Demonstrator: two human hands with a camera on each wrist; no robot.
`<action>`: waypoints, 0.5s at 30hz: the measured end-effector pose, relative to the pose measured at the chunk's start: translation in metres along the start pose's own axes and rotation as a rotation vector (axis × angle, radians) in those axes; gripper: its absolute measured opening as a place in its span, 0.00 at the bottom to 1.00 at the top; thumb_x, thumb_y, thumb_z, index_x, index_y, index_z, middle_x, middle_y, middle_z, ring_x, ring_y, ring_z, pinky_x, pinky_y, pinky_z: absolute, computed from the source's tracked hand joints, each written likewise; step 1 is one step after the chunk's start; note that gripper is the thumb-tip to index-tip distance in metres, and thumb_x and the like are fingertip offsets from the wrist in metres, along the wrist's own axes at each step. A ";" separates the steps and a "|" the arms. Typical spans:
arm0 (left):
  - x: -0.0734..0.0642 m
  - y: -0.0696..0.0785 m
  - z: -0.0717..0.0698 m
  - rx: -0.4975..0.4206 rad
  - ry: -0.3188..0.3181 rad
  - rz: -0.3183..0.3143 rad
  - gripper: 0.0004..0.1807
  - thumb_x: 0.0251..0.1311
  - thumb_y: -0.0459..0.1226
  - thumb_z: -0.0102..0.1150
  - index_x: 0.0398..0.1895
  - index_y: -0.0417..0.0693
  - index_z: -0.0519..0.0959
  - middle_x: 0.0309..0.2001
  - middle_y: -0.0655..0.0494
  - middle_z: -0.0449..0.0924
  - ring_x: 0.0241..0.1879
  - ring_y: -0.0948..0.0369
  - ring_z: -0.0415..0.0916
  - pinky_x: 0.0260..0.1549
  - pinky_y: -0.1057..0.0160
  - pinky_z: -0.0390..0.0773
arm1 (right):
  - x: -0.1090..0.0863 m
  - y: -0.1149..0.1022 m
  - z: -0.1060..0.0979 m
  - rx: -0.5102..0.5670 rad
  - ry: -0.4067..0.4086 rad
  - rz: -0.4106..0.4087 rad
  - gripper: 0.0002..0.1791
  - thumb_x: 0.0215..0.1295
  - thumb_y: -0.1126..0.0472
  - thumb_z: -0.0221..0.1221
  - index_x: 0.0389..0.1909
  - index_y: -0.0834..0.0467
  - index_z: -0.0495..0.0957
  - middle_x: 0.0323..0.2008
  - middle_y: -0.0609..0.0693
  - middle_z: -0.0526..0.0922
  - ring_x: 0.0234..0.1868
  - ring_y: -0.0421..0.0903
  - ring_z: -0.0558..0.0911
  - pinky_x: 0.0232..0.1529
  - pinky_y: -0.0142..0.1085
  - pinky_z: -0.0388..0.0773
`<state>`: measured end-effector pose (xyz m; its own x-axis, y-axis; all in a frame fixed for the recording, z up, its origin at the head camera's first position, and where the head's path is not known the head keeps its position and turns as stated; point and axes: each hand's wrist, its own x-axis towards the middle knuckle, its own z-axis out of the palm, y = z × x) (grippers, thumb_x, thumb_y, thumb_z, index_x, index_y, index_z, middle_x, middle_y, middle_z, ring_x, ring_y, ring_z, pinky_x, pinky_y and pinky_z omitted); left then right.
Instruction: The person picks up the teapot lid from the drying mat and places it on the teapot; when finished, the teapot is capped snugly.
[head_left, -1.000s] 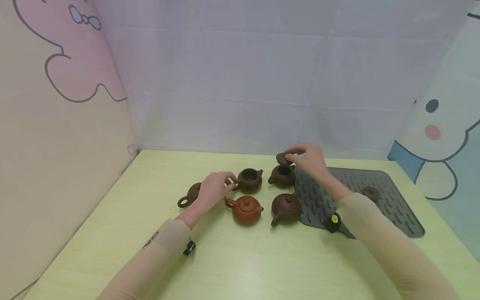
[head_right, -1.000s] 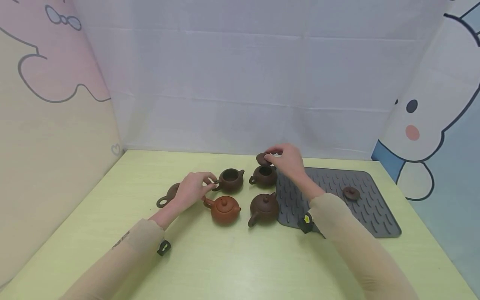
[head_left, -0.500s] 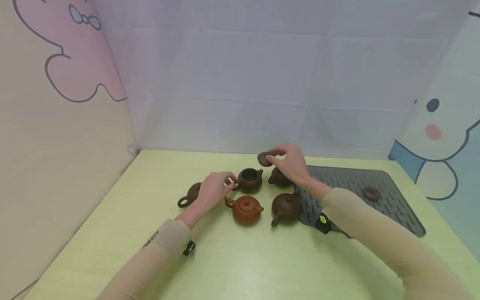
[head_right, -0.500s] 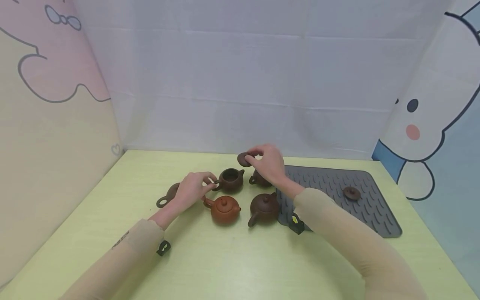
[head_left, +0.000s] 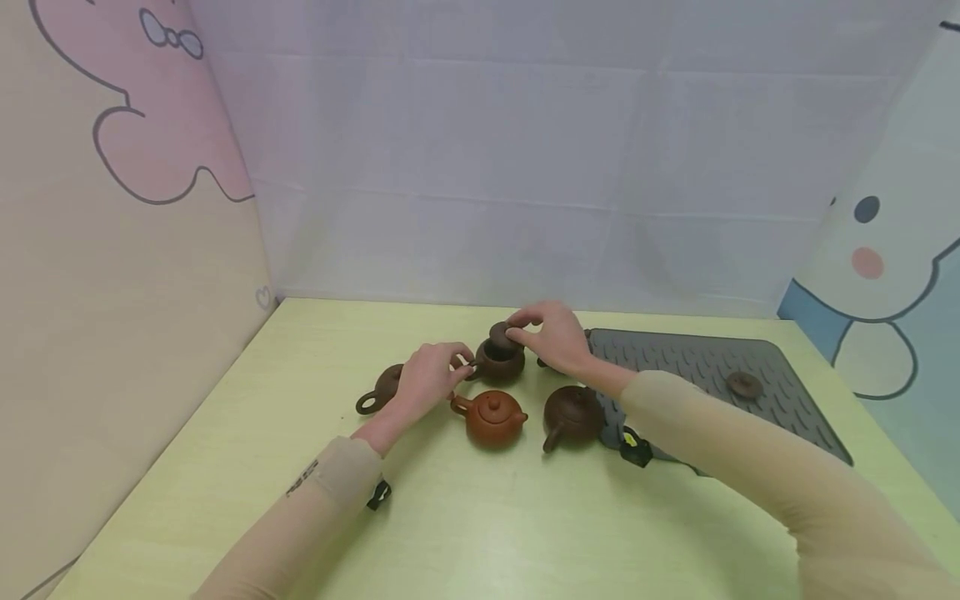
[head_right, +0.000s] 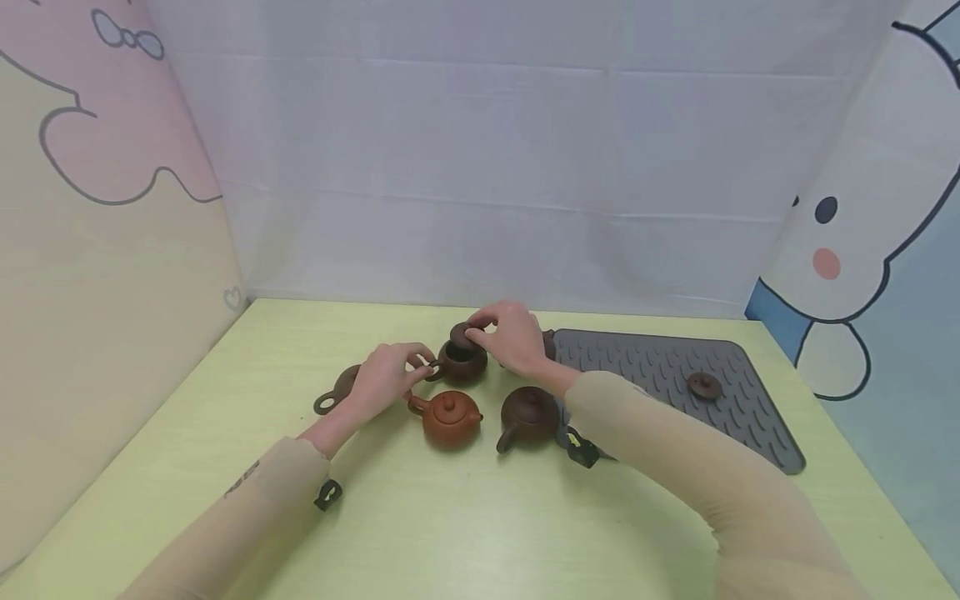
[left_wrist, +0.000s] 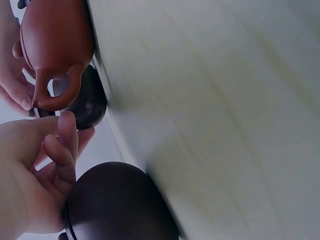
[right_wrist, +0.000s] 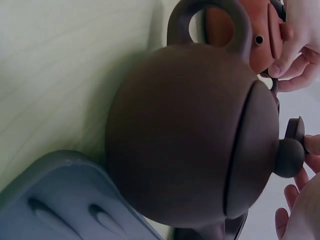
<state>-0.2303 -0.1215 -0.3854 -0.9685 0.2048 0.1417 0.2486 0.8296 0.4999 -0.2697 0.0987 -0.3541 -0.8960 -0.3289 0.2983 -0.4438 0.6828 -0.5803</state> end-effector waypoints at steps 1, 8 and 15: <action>0.000 0.000 0.000 0.002 -0.001 -0.002 0.06 0.63 0.40 0.64 0.43 0.55 0.84 0.35 0.55 0.88 0.13 0.68 0.78 0.22 0.68 0.72 | 0.000 0.000 0.001 -0.004 -0.010 -0.001 0.13 0.65 0.53 0.63 0.47 0.51 0.87 0.46 0.51 0.88 0.54 0.51 0.81 0.55 0.46 0.77; -0.001 0.000 0.000 0.014 -0.001 -0.002 0.06 0.63 0.40 0.64 0.43 0.56 0.84 0.35 0.56 0.88 0.13 0.67 0.78 0.21 0.68 0.71 | 0.003 0.002 0.007 -0.030 -0.056 -0.017 0.12 0.65 0.53 0.64 0.47 0.51 0.87 0.44 0.49 0.89 0.53 0.51 0.82 0.55 0.45 0.78; 0.000 -0.002 0.000 0.022 0.008 0.017 0.06 0.63 0.40 0.64 0.43 0.57 0.84 0.35 0.56 0.89 0.11 0.71 0.75 0.20 0.68 0.71 | 0.003 0.004 0.008 -0.031 -0.088 -0.033 0.13 0.65 0.54 0.64 0.48 0.52 0.87 0.45 0.50 0.89 0.55 0.51 0.82 0.56 0.46 0.78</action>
<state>-0.2305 -0.1228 -0.3864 -0.9640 0.2150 0.1567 0.2645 0.8372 0.4787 -0.2744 0.0947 -0.3613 -0.8790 -0.4067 0.2489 -0.4741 0.6897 -0.5473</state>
